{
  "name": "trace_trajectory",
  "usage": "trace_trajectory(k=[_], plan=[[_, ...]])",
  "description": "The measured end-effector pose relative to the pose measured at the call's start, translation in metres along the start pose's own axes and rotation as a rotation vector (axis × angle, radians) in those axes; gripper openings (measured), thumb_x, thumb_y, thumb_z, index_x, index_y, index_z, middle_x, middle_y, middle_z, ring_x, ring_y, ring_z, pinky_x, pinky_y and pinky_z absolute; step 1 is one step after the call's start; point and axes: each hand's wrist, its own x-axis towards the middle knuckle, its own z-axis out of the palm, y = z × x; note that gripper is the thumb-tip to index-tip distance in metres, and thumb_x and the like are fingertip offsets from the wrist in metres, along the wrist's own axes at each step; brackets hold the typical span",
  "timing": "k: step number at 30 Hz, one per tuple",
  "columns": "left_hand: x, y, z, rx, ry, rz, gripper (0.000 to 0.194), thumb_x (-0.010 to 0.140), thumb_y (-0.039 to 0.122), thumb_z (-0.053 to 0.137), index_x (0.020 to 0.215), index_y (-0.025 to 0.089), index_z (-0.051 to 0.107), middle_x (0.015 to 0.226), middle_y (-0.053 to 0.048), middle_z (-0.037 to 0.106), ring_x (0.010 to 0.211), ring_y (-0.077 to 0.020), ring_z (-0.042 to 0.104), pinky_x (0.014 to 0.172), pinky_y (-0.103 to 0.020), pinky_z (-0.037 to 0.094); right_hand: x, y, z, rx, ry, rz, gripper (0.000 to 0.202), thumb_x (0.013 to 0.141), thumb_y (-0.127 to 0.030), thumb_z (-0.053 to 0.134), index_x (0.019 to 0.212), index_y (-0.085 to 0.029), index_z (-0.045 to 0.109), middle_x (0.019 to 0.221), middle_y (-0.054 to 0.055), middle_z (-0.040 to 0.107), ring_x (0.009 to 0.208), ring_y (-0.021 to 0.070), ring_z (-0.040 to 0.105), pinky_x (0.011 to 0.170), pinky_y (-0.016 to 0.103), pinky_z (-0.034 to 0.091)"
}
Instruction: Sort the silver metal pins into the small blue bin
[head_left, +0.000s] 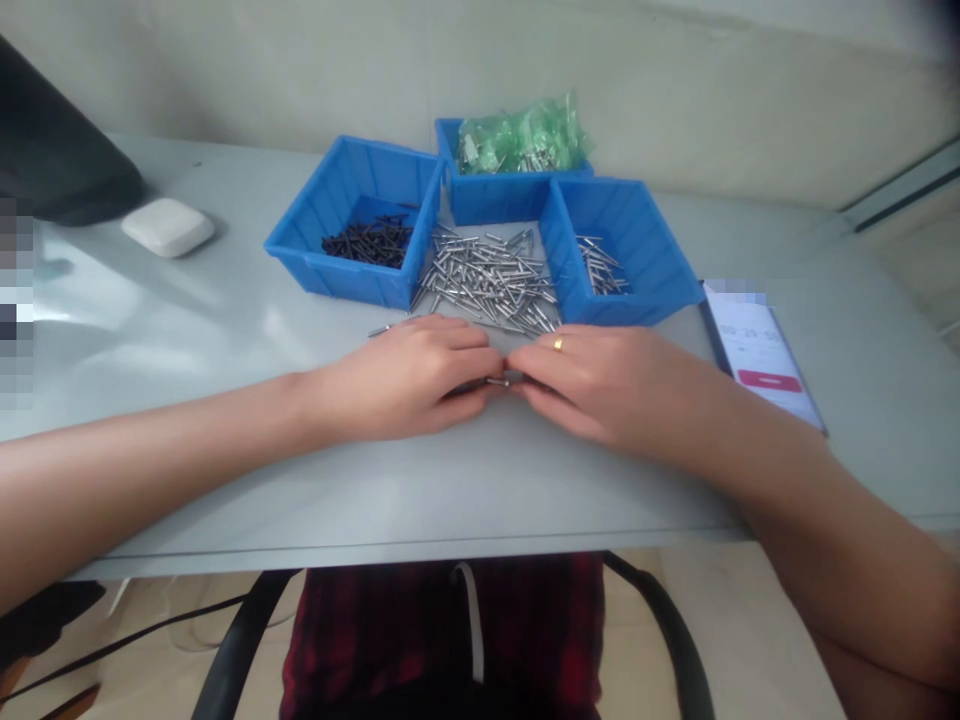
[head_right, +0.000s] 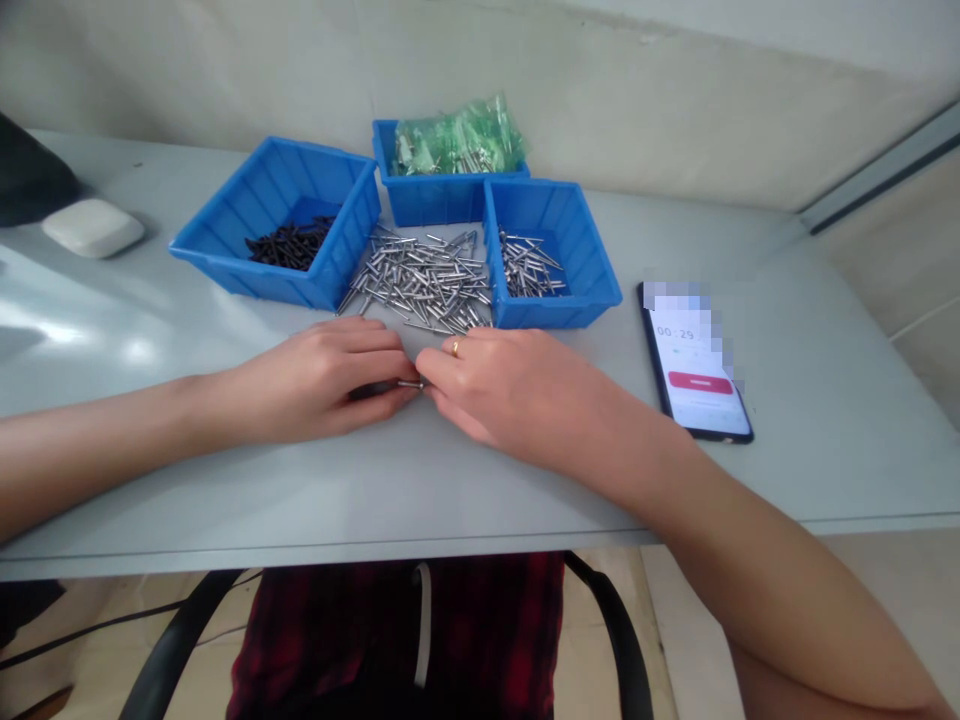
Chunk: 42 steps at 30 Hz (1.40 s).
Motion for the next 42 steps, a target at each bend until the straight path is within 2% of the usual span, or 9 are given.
trace_trajectory(k=[20,31,42], plan=[[0.001,0.001,-0.001,-0.031,0.013,-0.017,0.019,0.093,0.022,0.045,0.084,0.014,0.060,0.077,-0.005,0.058,0.071,-0.0151,0.053,0.068,-0.027,0.039,0.002,0.003,0.000,0.072,-0.007,0.017,0.018,0.094,-0.025,0.040,0.083,-0.018,0.052,0.076,0.002,0.056,0.071,0.0151,0.053,0.059,0.028,0.032],[0.002,0.004,-0.008,-0.232,-0.004,-0.124,0.021,0.096,0.026,0.042,0.085,0.015,0.056,0.079,-0.004,0.057,0.071,-0.0128,0.053,0.065,-0.024,0.040,0.001,0.009,0.003,0.061,0.178,-0.042,0.027,0.096,-0.025,0.039,0.096,-0.016,0.064,0.083,0.005,0.067,0.077,0.0166,0.062,0.062,0.027,0.039],[0.000,0.004,-0.007,-0.284,0.051,-0.131,0.023,0.096,0.027,0.041,0.080,0.017,0.054,0.076,-0.003,0.054,0.068,-0.0123,0.051,0.062,-0.024,0.039,0.001,0.010,0.003,0.069,0.238,-0.096,0.025,0.096,-0.027,0.041,0.092,-0.016,0.064,0.082,0.003,0.066,0.077,0.0160,0.062,0.063,0.027,0.041]])
